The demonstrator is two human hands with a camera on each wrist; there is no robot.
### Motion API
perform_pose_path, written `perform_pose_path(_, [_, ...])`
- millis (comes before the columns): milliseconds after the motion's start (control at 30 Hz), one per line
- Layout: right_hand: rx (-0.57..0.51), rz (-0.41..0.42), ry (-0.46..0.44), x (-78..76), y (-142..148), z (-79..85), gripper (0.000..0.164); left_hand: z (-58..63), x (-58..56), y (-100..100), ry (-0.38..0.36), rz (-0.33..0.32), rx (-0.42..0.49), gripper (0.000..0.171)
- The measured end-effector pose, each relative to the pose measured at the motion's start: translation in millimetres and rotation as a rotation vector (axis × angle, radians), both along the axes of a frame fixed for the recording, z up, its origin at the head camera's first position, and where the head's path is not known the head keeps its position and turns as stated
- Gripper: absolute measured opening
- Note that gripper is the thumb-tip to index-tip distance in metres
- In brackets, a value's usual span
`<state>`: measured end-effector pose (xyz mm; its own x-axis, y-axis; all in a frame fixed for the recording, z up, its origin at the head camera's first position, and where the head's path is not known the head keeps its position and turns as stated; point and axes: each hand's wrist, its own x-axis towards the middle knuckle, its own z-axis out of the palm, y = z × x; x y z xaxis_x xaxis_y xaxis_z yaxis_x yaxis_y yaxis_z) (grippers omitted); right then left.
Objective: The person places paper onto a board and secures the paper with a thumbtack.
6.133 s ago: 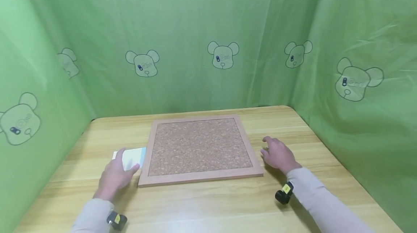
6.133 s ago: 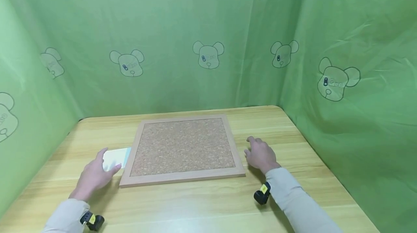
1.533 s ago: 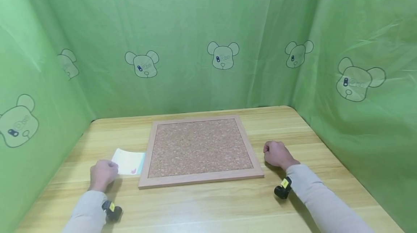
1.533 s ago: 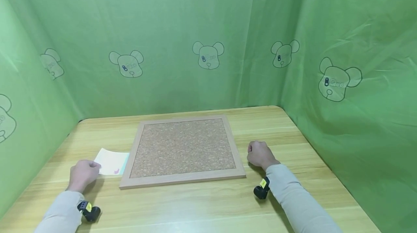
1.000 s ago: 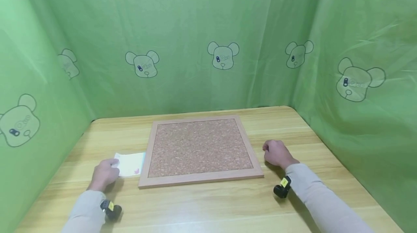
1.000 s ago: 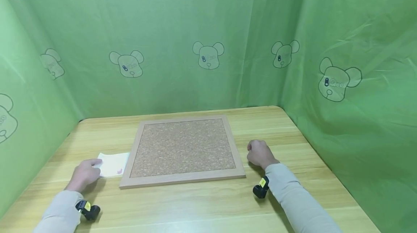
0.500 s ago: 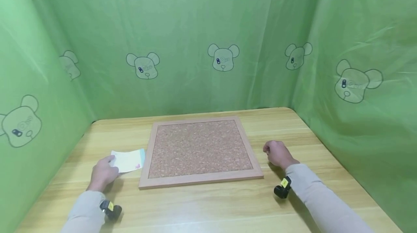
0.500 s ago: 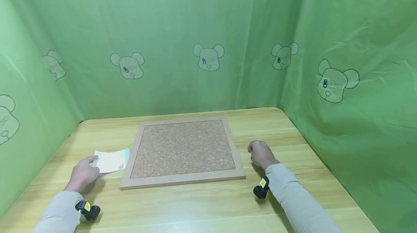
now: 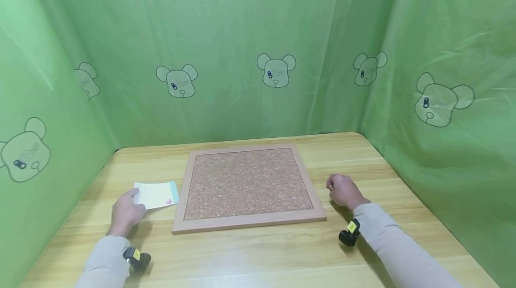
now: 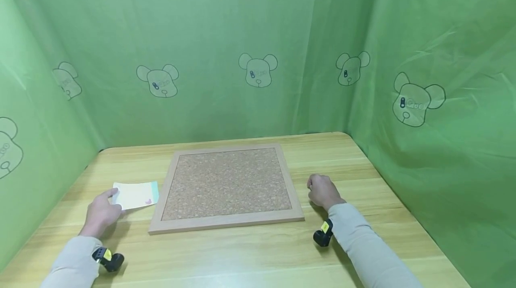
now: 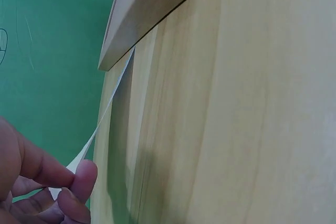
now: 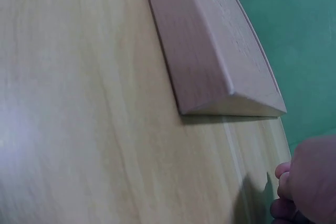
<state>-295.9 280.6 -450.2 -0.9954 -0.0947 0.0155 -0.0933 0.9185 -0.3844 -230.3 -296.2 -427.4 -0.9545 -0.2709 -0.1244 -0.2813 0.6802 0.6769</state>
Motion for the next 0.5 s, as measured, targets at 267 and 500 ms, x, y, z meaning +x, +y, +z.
perform_pose_path(267, [-0.013,0.021,0.028,0.7,-2.3,1.5,0.020,2.9,-1.5,0.2,0.021,0.024,0.008,0.077])
perform_pose_path(500, [-0.017,0.029,0.044,1.6,-3.2,0.8,0.020,3.9,-0.9,1.7,0.049,0.035,0.005,0.078])
